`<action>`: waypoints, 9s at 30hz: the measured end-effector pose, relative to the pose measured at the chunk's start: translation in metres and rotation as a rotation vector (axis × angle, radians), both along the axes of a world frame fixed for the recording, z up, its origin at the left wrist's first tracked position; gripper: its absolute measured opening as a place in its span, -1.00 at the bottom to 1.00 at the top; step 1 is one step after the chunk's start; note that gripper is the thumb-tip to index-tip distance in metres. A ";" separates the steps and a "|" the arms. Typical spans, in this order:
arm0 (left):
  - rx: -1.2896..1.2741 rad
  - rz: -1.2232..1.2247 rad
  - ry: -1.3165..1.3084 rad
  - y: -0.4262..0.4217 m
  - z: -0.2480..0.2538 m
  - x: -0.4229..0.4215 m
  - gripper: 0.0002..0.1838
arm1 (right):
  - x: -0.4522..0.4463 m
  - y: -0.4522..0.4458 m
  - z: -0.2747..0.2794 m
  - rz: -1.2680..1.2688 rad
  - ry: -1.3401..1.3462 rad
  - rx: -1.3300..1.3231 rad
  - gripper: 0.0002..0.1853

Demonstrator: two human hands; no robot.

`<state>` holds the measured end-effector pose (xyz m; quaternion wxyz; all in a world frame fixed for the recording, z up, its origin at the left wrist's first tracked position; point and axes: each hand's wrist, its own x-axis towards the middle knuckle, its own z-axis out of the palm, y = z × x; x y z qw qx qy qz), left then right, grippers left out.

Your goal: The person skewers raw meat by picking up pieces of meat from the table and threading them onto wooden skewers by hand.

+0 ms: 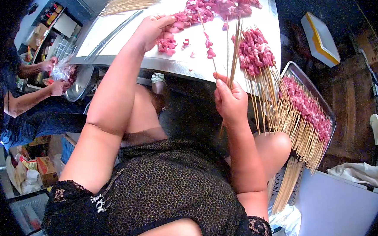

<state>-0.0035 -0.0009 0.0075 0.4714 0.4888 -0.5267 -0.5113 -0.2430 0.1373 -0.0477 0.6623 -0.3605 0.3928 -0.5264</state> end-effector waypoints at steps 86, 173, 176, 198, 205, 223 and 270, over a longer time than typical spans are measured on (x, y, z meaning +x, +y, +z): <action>-0.008 0.009 0.687 0.022 0.006 -0.054 -0.77 | -0.005 0.000 -0.015 -0.143 0.509 -0.240 -0.79; -0.212 -0.056 -0.334 0.003 -0.005 -0.011 -0.70 | -0.011 0.044 0.040 -0.256 0.273 -0.136 -0.71; -0.125 -0.076 -0.673 0.020 0.000 -0.024 -0.71 | -0.008 0.042 0.030 -0.235 0.242 -0.121 -0.72; -0.047 -0.189 0.496 0.019 0.009 -0.042 -0.69 | -0.008 0.053 0.019 -0.225 0.481 -0.192 -0.75; -0.051 -0.227 0.461 0.030 0.019 -0.041 -0.69 | -0.009 0.050 0.017 -0.257 0.512 -0.214 -0.76; 0.058 -0.206 0.628 0.033 0.018 -0.049 -0.69 | -0.003 0.048 0.023 -0.252 0.503 -0.202 -0.77; 0.128 -0.412 0.718 0.046 0.013 -0.078 -0.77 | 0.012 0.042 0.043 -0.036 0.009 0.087 -0.72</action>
